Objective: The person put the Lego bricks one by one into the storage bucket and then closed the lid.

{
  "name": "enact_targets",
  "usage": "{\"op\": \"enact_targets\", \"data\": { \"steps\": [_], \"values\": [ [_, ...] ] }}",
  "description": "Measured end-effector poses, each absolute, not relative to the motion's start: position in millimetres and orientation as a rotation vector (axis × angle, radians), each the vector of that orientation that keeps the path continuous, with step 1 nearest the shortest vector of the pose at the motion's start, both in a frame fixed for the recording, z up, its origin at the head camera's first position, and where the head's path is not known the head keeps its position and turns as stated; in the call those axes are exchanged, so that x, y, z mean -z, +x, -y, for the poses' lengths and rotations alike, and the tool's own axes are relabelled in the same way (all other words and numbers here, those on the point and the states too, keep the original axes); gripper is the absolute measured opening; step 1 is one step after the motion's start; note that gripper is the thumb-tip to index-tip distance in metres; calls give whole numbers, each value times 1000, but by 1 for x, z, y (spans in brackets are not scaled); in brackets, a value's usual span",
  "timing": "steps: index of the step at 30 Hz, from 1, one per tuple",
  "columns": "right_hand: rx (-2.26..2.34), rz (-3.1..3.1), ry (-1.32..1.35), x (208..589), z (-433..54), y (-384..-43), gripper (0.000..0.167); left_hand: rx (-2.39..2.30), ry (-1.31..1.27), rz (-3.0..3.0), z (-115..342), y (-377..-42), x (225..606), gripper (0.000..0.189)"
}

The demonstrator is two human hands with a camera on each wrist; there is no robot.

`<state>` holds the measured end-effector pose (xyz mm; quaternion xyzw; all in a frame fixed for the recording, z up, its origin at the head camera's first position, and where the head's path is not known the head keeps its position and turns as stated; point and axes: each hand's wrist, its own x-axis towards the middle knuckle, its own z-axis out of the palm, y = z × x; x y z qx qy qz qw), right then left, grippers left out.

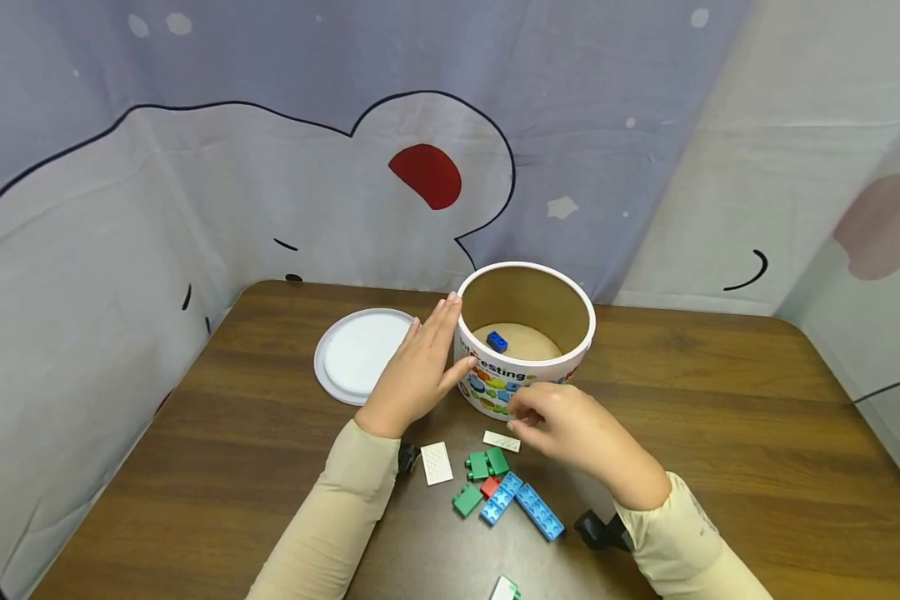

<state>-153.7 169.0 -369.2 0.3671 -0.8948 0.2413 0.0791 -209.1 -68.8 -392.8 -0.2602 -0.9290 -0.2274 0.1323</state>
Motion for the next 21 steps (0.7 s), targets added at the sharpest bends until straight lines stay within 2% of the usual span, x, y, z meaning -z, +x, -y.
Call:
{"op": "enact_targets", "data": {
  "steps": [8, 21],
  "values": [
    [-540, 2908, 1103, 383, -167, -159, 8, 657, -756, 2697, 70, -209, 393, 80],
    [-496, 3040, 1096, 399, -162, -161, 22, 678, -753, 2699, 70, -209, 392, 80]
  ]
}}
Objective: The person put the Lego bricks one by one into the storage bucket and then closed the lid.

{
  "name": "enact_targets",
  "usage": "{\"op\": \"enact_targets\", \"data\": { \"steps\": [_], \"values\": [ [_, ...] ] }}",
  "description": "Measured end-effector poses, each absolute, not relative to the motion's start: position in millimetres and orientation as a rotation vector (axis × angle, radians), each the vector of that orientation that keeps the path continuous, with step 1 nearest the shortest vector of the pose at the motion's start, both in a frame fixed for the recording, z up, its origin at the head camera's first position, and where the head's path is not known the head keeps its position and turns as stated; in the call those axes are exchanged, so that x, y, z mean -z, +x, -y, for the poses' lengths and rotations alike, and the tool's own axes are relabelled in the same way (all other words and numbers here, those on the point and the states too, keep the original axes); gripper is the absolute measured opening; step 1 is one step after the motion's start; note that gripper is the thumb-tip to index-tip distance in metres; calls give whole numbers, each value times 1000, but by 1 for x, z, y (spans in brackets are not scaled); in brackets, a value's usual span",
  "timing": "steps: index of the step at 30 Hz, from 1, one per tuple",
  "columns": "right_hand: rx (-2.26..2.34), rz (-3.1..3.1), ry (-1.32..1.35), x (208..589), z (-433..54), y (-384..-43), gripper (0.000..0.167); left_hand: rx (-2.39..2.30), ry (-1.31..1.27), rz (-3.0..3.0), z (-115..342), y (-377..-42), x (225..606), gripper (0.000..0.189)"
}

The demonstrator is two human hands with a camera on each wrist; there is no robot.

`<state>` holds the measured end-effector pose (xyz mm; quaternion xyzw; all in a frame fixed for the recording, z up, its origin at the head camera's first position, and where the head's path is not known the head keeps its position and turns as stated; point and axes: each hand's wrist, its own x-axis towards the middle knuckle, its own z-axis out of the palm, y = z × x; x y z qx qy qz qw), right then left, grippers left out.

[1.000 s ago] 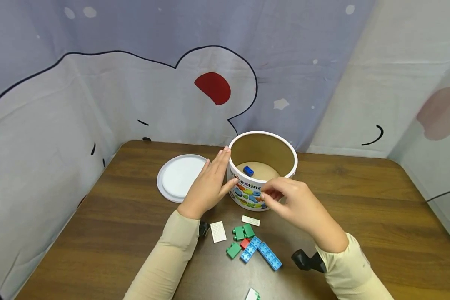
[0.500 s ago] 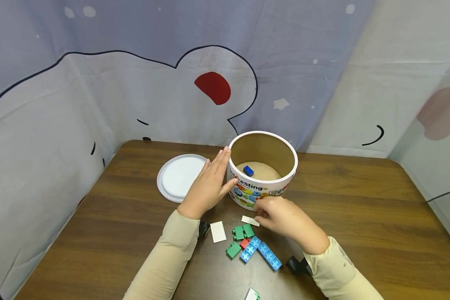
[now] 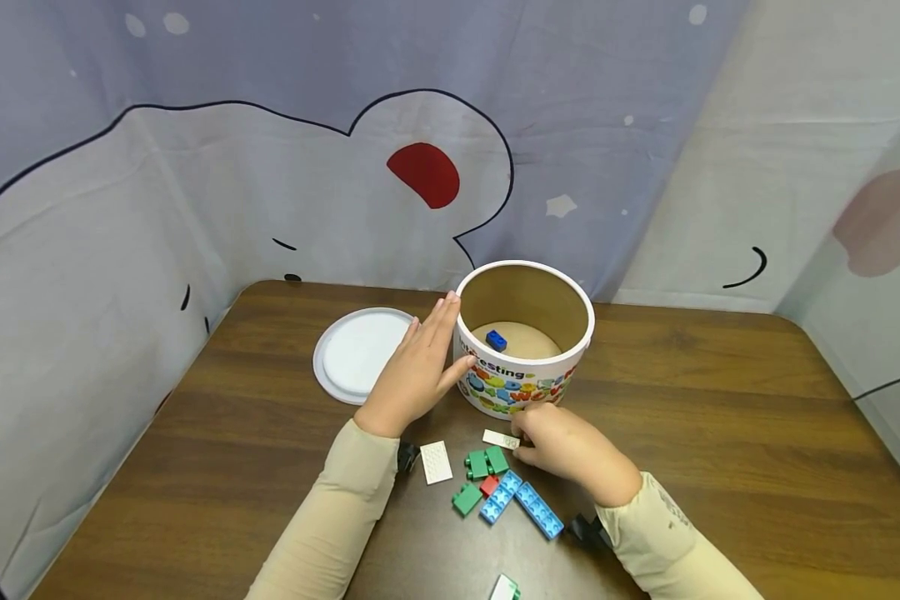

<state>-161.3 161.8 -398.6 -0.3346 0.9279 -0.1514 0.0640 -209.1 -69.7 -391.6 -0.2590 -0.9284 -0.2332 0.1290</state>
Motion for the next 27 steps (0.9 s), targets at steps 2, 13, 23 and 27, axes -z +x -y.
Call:
{"op": "enact_targets", "data": {
  "steps": [2, 13, 23, 27],
  "values": [
    [447, -2814, -1004, 400, -161, -161, 24, 677, -751, 2700, 70, -209, 392, 80],
    [429, -2876, -975, 404, -160, -158, 25, 676, -760, 2698, 71, -209, 390, 80],
    [365, -2917, -944, 405, -158, -156, 26, 667, -758, 2698, 71, -208, 389, 80],
    [356, -2927, -933, 403, -159, -155, 25, 666, -762, 2691, 71, -208, 390, 80]
  ]
}}
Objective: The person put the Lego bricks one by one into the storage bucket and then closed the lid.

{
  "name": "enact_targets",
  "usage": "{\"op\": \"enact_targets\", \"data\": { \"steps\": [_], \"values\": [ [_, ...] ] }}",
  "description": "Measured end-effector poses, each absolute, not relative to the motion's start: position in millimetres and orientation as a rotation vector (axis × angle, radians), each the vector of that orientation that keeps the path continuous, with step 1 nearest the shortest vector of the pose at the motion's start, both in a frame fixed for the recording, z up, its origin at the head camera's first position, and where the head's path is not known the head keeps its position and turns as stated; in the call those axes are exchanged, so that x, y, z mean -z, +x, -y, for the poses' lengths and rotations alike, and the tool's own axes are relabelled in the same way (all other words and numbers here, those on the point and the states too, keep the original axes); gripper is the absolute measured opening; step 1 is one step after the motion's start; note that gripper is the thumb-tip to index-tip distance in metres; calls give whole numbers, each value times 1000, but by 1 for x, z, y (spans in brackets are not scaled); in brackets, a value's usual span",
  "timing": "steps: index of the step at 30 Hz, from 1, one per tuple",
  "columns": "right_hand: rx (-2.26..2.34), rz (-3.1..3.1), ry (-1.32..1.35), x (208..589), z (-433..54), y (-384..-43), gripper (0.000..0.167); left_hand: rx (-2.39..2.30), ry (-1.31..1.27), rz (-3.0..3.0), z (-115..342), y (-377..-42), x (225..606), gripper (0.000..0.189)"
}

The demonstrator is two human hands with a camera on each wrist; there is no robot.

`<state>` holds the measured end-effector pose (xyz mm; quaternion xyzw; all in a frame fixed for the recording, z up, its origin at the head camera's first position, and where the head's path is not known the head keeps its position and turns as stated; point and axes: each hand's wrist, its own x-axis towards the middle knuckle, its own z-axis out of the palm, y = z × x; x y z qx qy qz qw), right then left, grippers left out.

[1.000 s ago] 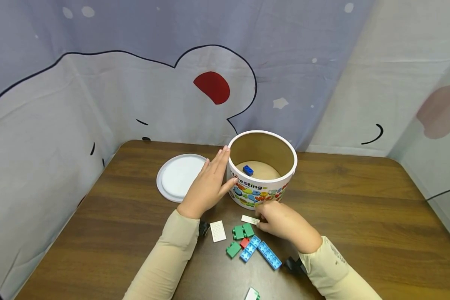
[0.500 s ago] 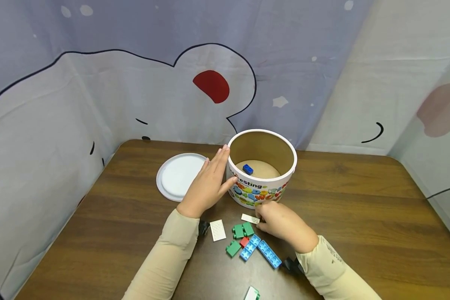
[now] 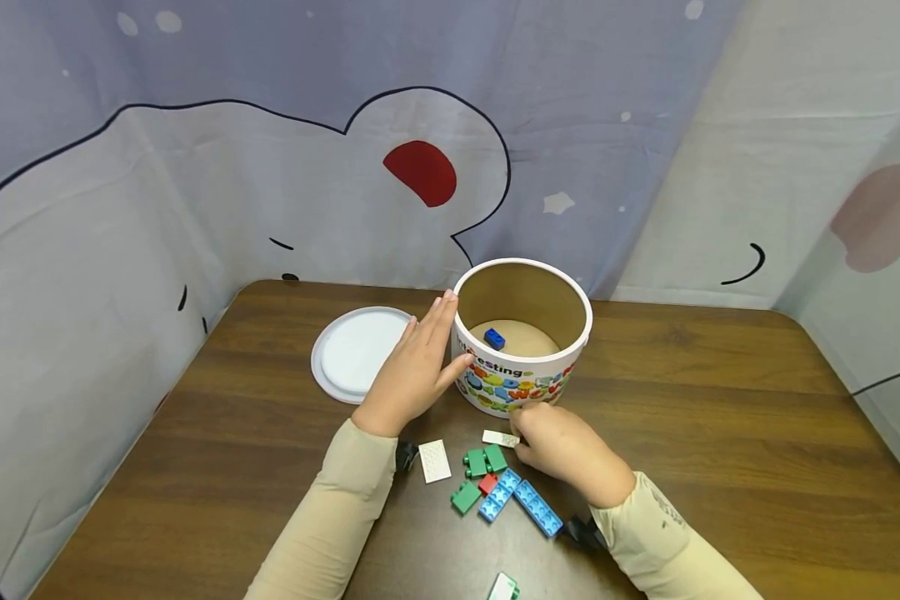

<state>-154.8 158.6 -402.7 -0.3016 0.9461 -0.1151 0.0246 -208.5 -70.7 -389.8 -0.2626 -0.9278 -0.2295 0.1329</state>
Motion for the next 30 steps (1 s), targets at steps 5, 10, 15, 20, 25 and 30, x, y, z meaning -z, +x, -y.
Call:
{"op": "enact_targets", "data": {
  "steps": [5, 10, 15, 20, 25, 30],
  "values": [
    [391, -2947, -902, 394, -158, -152, 22, 659, -758, 2697, 71, -208, 391, 80],
    [423, -2973, -916, 382, -159, -148, 17, 655, -761, 2689, 72, -209, 391, 81],
    [462, -3025, -975, 367, -161, -143, 14, 661, -762, 2691, 72, -209, 391, 80],
    [540, -3093, -1020, 354, -166, -139, 13, 661, -767, 2678, 73, -210, 391, 80],
    [636, -3164, -1079, 345, -172, -135, 14, 661, -765, 2681, 73, -210, 390, 80],
    [809, -3193, -1255, 339, -176, -136, 20, 647, -765, 2690, 72, -209, 391, 80]
  ]
}}
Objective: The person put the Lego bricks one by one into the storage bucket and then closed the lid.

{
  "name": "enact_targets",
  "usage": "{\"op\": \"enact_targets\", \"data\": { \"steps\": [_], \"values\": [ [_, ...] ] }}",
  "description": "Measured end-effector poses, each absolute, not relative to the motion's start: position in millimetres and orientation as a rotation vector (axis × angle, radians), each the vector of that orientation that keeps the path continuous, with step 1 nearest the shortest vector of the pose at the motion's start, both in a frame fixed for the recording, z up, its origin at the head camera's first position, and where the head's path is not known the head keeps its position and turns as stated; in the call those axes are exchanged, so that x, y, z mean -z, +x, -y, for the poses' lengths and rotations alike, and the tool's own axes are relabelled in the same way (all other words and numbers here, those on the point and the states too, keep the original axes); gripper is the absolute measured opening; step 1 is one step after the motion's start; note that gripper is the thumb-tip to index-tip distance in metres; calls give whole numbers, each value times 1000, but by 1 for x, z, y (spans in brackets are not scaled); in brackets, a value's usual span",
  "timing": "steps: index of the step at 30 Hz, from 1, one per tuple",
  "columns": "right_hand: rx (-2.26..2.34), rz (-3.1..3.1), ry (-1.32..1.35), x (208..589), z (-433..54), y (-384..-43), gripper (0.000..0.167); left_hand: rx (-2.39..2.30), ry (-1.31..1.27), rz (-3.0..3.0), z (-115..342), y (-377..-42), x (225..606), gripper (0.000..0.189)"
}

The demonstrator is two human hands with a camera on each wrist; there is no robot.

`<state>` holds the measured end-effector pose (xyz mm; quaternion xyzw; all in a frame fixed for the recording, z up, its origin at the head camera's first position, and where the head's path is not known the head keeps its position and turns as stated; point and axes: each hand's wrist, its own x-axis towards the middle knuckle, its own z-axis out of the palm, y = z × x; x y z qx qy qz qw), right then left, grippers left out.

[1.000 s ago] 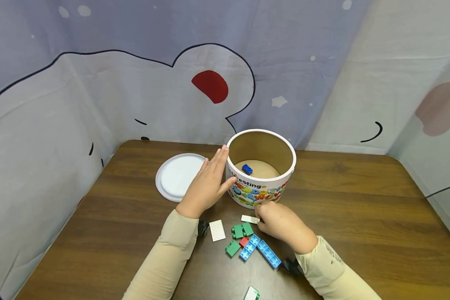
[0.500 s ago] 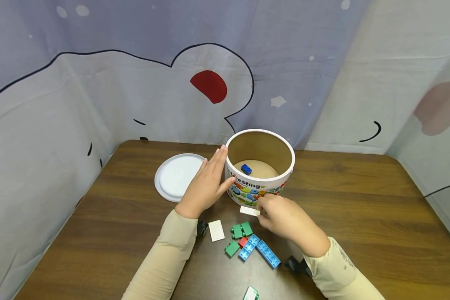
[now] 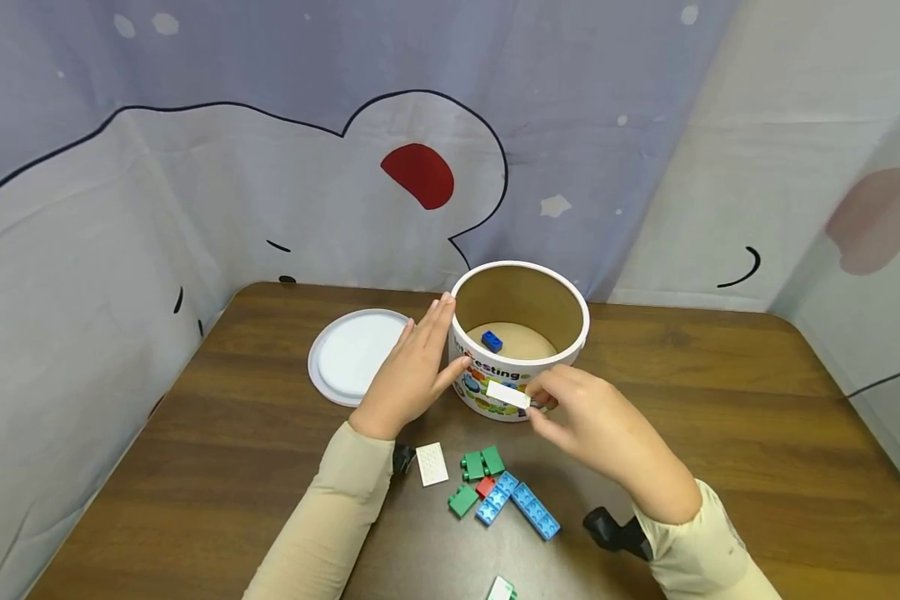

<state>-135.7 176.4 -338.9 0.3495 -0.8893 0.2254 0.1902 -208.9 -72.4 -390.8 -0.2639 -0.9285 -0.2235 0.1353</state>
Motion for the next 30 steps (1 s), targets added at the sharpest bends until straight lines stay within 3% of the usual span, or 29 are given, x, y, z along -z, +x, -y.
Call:
{"op": "enact_targets", "data": {
  "steps": [9, 20, 30],
  "values": [
    [-829, 2285, 990, 329, -179, -158, 19, 656, -758, 2682, 73, -210, 391, 81],
    [-869, 2511, 768, 322, -175, -202, 6, 671, -765, 2675, 69, -210, 391, 81],
    [-743, 2707, 585, 328, -170, -234, 7, 674, -764, 2686, 67, -212, 391, 81]
  ]
}}
